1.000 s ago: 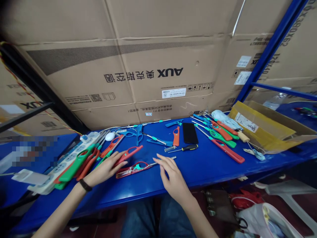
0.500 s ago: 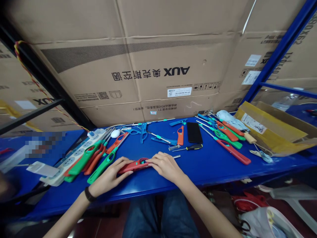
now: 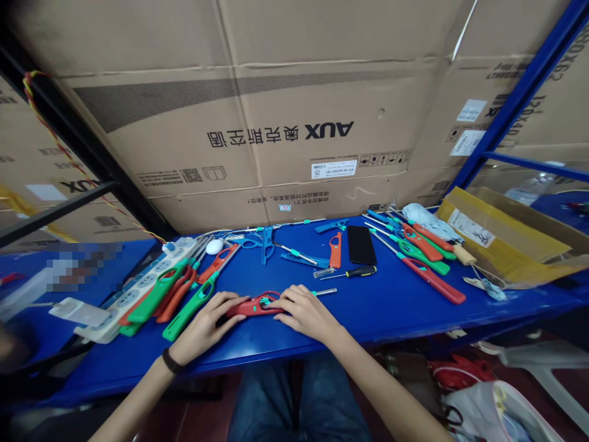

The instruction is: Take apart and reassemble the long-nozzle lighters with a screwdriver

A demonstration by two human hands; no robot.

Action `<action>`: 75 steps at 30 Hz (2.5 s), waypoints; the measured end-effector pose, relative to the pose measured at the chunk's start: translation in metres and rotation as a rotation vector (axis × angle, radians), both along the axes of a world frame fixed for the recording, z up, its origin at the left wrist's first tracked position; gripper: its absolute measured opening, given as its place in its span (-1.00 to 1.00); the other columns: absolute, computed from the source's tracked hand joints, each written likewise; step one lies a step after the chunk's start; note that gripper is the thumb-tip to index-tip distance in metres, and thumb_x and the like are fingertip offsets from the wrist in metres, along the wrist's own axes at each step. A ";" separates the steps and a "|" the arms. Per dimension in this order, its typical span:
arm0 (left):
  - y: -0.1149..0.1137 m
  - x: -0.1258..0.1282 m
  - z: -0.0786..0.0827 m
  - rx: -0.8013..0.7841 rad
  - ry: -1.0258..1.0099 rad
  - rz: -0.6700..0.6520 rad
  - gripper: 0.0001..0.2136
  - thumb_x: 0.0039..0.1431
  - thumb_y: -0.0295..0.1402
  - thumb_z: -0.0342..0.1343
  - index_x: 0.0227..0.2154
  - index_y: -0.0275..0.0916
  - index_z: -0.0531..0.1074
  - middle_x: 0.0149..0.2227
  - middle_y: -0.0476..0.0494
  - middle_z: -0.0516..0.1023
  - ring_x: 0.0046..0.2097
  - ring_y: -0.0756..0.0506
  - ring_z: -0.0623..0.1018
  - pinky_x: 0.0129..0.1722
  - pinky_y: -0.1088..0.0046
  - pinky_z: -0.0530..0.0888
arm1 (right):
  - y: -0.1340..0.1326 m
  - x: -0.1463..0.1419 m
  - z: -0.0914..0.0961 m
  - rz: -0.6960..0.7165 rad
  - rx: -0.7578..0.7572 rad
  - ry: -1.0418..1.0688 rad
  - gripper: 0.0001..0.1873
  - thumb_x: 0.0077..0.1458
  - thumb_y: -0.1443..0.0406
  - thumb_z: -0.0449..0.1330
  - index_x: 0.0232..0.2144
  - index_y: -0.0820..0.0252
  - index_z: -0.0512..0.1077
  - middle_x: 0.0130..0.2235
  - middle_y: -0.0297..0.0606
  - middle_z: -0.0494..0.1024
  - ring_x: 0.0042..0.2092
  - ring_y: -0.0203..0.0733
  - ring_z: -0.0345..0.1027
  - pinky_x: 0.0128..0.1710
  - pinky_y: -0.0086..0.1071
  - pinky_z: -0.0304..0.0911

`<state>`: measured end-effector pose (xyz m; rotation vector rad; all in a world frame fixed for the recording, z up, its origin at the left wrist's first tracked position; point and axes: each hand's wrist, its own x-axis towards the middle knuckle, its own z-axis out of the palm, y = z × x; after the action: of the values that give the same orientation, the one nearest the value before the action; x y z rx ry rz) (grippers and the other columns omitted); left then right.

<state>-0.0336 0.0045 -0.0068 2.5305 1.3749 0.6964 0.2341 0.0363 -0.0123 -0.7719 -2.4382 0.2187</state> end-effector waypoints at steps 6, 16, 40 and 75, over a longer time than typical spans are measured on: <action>-0.003 -0.001 -0.001 0.101 0.083 -0.012 -0.65 0.29 -0.21 -0.04 0.09 -0.15 0.30 -0.07 -0.18 0.48 -0.05 -0.13 0.49 -0.03 0.28 0.46 | 0.001 0.002 -0.002 0.023 0.100 -0.005 -0.79 0.24 0.28 0.08 -0.19 0.21 0.49 -0.28 -0.19 0.54 -0.22 -0.18 0.36 -0.17 -0.29 0.29; 0.010 -0.007 0.007 0.329 0.158 -0.097 -0.75 0.33 -0.37 -0.11 -0.11 -0.22 0.46 -0.31 -0.12 0.56 -0.28 -0.04 0.57 -0.21 0.45 0.52 | 0.006 -0.001 0.003 0.099 0.024 -0.017 -0.84 0.19 0.37 0.12 -0.23 0.23 0.50 -0.25 -0.16 0.54 -0.19 -0.16 0.39 -0.14 -0.29 0.32; 0.047 -0.005 0.023 -0.034 0.085 -0.115 -0.69 0.23 -0.18 0.02 -0.04 -0.16 0.41 -0.08 -0.15 0.52 -0.06 -0.12 0.53 -0.07 0.36 0.47 | 0.006 -0.004 0.021 -0.140 -0.092 -0.084 -0.77 0.21 0.34 0.09 -0.08 0.17 0.44 -0.20 -0.15 0.54 -0.14 -0.10 0.40 -0.12 -0.22 0.32; 0.053 -0.007 0.008 -0.095 -0.026 -0.158 -0.68 0.20 -0.21 0.10 -0.01 -0.16 0.42 -0.05 -0.15 0.51 -0.01 -0.11 0.49 0.02 0.33 0.43 | -0.006 -0.017 -0.001 -0.286 -0.131 0.025 -0.86 0.19 0.36 0.10 -0.21 0.18 0.43 -0.06 -0.13 0.47 -0.09 -0.08 0.44 -0.10 -0.21 0.39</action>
<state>-0.0403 0.0578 0.0011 2.5125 1.1558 0.6169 0.2173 0.0302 -0.0129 -1.1558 -2.2735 0.2767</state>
